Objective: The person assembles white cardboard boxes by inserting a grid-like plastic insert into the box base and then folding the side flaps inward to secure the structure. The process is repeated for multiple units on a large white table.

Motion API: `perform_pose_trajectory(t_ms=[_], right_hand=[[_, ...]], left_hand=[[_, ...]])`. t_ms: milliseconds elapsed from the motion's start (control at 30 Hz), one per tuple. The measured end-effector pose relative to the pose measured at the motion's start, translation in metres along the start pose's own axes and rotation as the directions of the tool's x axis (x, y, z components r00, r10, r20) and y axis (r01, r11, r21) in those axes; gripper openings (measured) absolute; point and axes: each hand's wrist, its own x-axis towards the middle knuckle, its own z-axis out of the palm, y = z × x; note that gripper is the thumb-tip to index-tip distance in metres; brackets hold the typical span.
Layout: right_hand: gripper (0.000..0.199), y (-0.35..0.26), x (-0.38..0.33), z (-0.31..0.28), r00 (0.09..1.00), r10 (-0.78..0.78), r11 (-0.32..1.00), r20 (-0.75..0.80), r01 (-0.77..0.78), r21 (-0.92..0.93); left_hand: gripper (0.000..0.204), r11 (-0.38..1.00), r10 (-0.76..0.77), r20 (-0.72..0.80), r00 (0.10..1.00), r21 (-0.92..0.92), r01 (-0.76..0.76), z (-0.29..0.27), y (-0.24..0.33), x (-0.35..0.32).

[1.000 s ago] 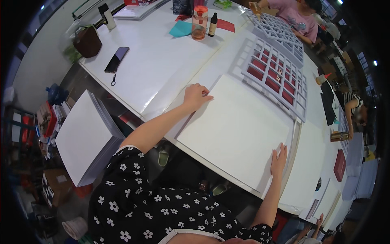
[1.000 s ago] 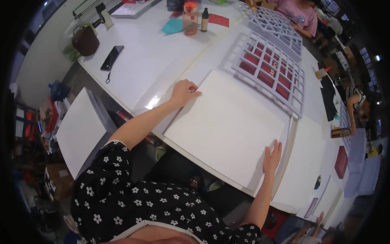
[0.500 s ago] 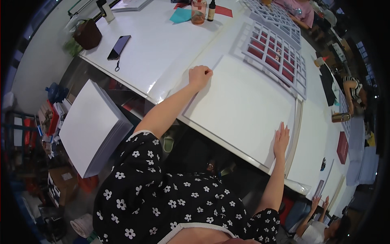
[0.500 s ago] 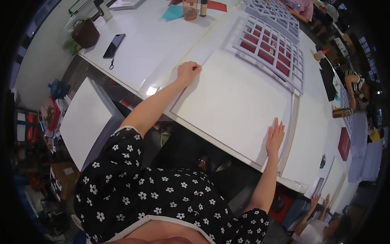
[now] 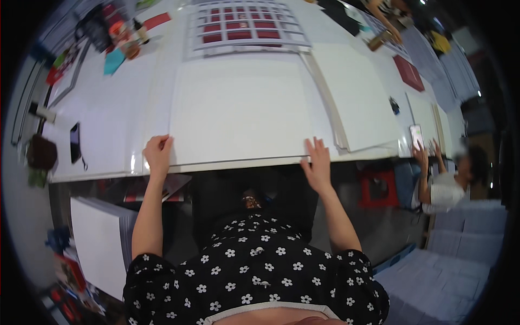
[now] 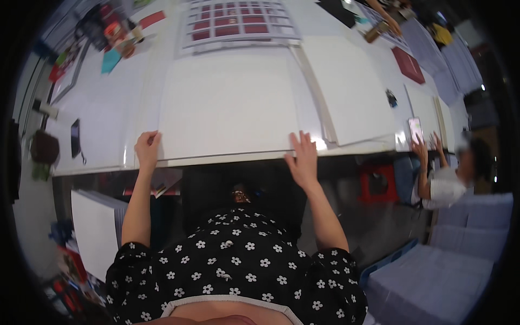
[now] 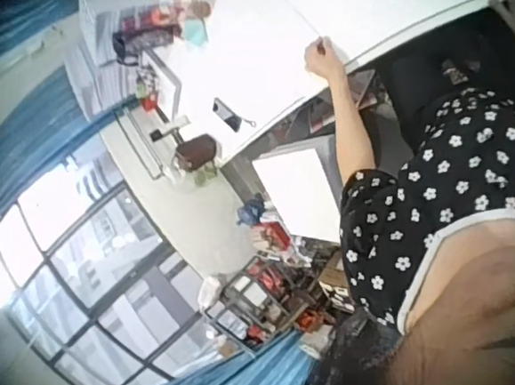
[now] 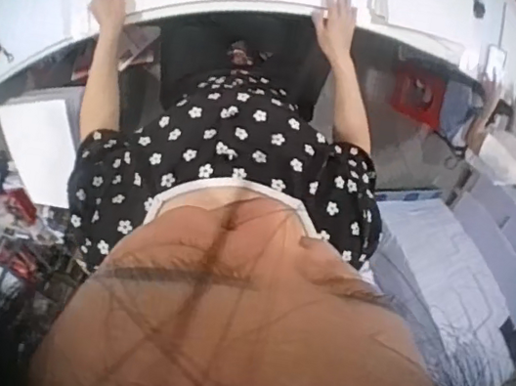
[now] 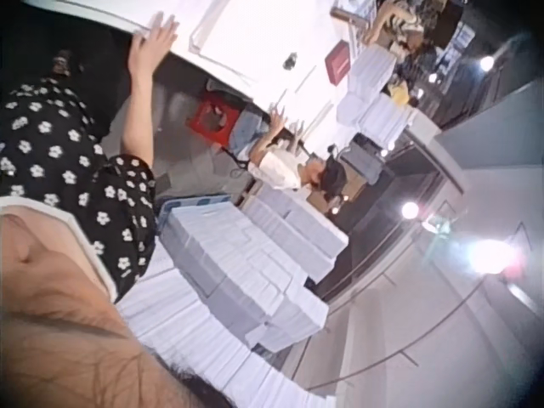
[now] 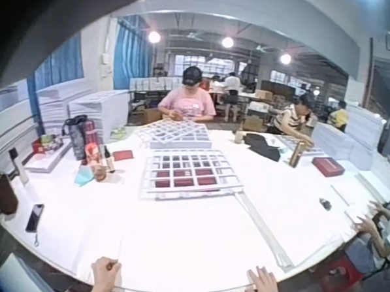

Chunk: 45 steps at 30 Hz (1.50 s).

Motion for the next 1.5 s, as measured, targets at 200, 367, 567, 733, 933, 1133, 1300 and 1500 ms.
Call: perform_pose_trajectory(t_ms=[200, 367, 567, 733, 933, 1133, 1300, 1500], right_hand=[[0.071, -0.014, -0.017, 0.001, 0.988, -0.011, 1.0, -0.154, 0.007, -0.028], [0.073, -0.016, -0.025, -0.001, 0.979, 0.003, 0.999, -0.203, -0.014, -0.049], [0.077, -0.024, -0.019, 0.009, 0.988, -0.012, 0.995, -0.154, -0.004, -0.103], [0.08, -0.049, -0.024, -0.005, 0.986, -0.068, 0.975, -0.155, 0.033, -0.221], [0.082, -0.103, 0.006, 0.023, 0.947, -0.321, 0.942, 0.006, 0.32, -0.098], [0.075, -0.135, 0.059, 0.049, 0.899, -0.4, 0.915, 0.176, 0.381, 0.131], [0.07, -0.064, 0.14, 0.044, 0.983, -0.121, 0.985, 0.139, 0.136, -0.104], [0.071, -0.071, 0.181, 0.035, 0.926, -0.278, 0.914, 0.255, 0.336, -0.226]], left_hand=[[0.019, 0.988, 0.063, 0.009, 0.998, 0.138, -0.064, 0.003, 0.006, 0.003], [0.016, 0.982, 0.186, -0.029, 0.982, 0.036, -0.185, 0.019, -0.022, 0.005], [0.032, 0.991, 0.031, -0.011, 0.999, -0.128, -0.032, 0.006, 0.003, -0.003], [0.033, 0.992, 0.085, 0.186, 0.979, -0.104, -0.067, 0.009, -0.03, 0.019], [0.036, 0.954, 0.206, 0.012, 0.979, 0.223, -0.203, 0.015, -0.022, 0.057], [0.044, 0.891, 0.099, -0.073, 0.992, 0.451, -0.056, 0.016, -0.03, 0.068], [0.043, 0.837, 0.109, 0.018, 0.994, 0.537, -0.101, 0.03, -0.021, 0.061], [0.046, 0.813, 0.047, -0.02, 0.999, 0.582, -0.027, 0.017, 0.0, 0.058]])
